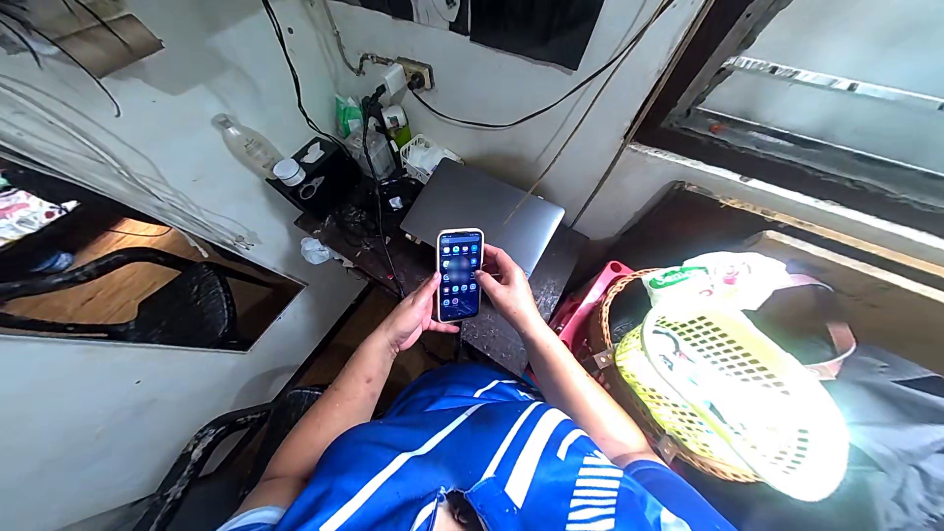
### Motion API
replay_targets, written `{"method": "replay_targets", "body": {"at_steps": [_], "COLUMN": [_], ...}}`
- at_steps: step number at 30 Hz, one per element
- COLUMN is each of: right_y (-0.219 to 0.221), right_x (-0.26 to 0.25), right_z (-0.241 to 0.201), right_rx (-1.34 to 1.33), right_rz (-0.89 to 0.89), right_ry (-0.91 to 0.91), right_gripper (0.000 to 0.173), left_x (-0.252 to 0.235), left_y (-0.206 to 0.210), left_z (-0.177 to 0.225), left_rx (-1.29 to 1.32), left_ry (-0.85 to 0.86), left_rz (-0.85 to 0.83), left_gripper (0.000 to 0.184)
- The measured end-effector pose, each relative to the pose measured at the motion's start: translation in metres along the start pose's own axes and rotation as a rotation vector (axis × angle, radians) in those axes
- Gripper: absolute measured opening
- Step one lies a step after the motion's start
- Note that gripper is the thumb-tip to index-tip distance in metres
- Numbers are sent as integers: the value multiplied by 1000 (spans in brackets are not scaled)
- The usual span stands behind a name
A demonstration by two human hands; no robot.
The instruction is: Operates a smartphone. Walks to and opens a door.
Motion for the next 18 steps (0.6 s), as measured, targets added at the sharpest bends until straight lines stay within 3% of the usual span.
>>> {"method": "replay_targets", "body": {"at_steps": [8, 15, 18], "right_y": [0, 15, 18], "right_x": [5, 8, 8], "right_z": [-1, 3, 5], "right_rx": [-6, -76, -85], "right_rz": [3, 87, 124], "right_ry": [-1, 17, 22], "right_gripper": [45, 72, 75], "left_x": [2, 0, 0], "left_y": [4, 8, 9], "left_z": [-1, -7, -8], "left_rx": [-1, -10, -15], "left_ry": [14, 26, 34], "left_rz": [-9, 32, 35], "left_gripper": [61, 60, 60]}}
Point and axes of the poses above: each hand's wrist, its own x-axis away from the middle knuckle, its own y-axis out of the palm, z = x × y, the point moved 7 cm from there along -x, towards the middle knuckle, and after that the axes turned 5 degrees about -z, right-handed, at the moved point
